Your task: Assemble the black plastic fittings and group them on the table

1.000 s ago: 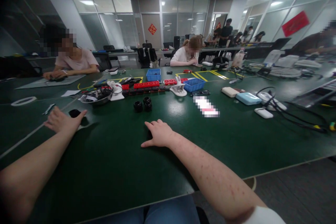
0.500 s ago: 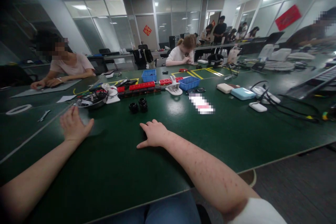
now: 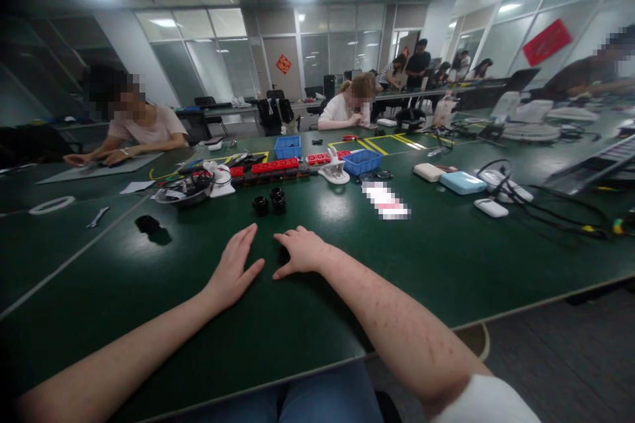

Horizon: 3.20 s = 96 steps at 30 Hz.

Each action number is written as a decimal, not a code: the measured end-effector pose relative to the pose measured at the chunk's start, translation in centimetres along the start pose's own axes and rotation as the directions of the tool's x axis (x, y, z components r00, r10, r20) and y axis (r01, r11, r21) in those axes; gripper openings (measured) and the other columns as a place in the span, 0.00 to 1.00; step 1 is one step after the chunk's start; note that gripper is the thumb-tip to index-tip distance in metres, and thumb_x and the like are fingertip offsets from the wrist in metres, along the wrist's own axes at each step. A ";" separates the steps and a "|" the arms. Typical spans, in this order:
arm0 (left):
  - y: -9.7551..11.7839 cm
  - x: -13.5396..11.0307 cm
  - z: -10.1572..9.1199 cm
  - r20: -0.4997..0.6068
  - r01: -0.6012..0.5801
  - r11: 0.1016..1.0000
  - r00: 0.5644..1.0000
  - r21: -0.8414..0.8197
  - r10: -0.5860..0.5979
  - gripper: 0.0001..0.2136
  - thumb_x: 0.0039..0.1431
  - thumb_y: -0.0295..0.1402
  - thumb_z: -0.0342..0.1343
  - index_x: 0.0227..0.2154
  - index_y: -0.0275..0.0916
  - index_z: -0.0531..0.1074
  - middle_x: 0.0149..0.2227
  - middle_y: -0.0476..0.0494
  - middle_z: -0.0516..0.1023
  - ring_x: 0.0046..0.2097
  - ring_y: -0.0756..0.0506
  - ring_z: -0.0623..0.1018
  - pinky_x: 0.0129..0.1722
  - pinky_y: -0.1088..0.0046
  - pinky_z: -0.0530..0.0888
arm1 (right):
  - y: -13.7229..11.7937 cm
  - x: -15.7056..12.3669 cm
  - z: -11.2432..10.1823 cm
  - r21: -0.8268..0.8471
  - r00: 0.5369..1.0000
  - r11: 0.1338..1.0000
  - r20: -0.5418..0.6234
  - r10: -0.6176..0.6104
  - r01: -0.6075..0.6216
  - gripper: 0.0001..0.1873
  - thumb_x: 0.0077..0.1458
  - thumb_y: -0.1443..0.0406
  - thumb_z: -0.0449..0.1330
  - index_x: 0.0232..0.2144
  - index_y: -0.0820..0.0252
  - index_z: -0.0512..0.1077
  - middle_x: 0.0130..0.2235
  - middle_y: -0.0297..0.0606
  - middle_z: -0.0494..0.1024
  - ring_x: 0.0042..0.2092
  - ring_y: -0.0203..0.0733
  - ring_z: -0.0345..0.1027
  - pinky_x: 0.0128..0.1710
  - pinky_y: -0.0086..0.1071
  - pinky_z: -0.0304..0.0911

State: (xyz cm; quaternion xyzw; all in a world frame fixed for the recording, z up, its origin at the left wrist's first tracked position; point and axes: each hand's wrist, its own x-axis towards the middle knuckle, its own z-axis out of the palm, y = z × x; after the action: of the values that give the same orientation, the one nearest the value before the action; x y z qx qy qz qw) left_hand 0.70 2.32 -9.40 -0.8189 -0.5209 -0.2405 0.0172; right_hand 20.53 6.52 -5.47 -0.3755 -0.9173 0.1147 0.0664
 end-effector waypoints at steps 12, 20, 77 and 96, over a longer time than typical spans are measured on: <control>2.6 0.2 0.6 0.132 -0.116 0.993 0.984 -0.010 0.116 0.34 0.58 0.50 0.43 0.61 0.40 0.41 0.61 0.34 0.51 0.62 0.37 0.51 0.59 0.53 0.51 | -0.3 0.0 -0.9 -0.015 0.995 0.998 0.069 -0.065 0.066 0.36 0.39 0.60 0.65 0.51 0.68 0.64 0.49 0.49 0.69 0.48 0.50 0.62 0.48 0.38 0.56; 3.6 0.7 0.8 0.164 -0.075 0.995 0.984 0.067 0.064 0.34 0.54 0.45 0.50 0.59 0.35 0.46 0.60 0.35 0.54 0.60 0.37 0.55 0.58 0.53 0.53 | -0.5 -0.2 -1.7 0.005 0.995 0.998 0.064 0.070 -0.070 0.24 0.43 0.57 0.63 0.43 0.64 0.70 0.37 0.43 0.74 0.38 0.44 0.67 0.35 0.30 0.59; -17.1 3.4 -5.3 0.093 0.622 0.718 0.732 0.311 -0.674 0.30 0.50 0.54 0.47 0.51 0.40 0.66 0.46 0.32 0.74 0.46 0.30 0.73 0.39 0.58 0.70 | 0.7 0.2 -1.3 0.305 0.979 0.936 -0.045 0.198 -0.176 0.25 0.57 0.51 0.47 0.49 0.63 0.65 0.40 0.44 0.75 0.39 0.42 0.69 0.37 0.32 0.61; -18.2 3.0 -5.3 0.037 0.680 0.666 0.691 0.305 -0.722 0.29 0.50 0.54 0.46 0.51 0.40 0.65 0.45 0.31 0.73 0.46 0.30 0.72 0.39 0.56 0.71 | 0.9 0.2 -1.0 0.310 0.978 0.933 -0.037 0.204 -0.183 0.25 0.57 0.52 0.47 0.49 0.62 0.65 0.40 0.43 0.75 0.38 0.41 0.69 0.37 0.31 0.60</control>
State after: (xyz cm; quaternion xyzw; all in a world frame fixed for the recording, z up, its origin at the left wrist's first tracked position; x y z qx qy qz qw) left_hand -15.94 11.68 -7.50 -0.5603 -0.8232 -0.0916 -0.0067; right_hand 21.15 7.46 -4.69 -0.4529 -0.8444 0.2477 0.1434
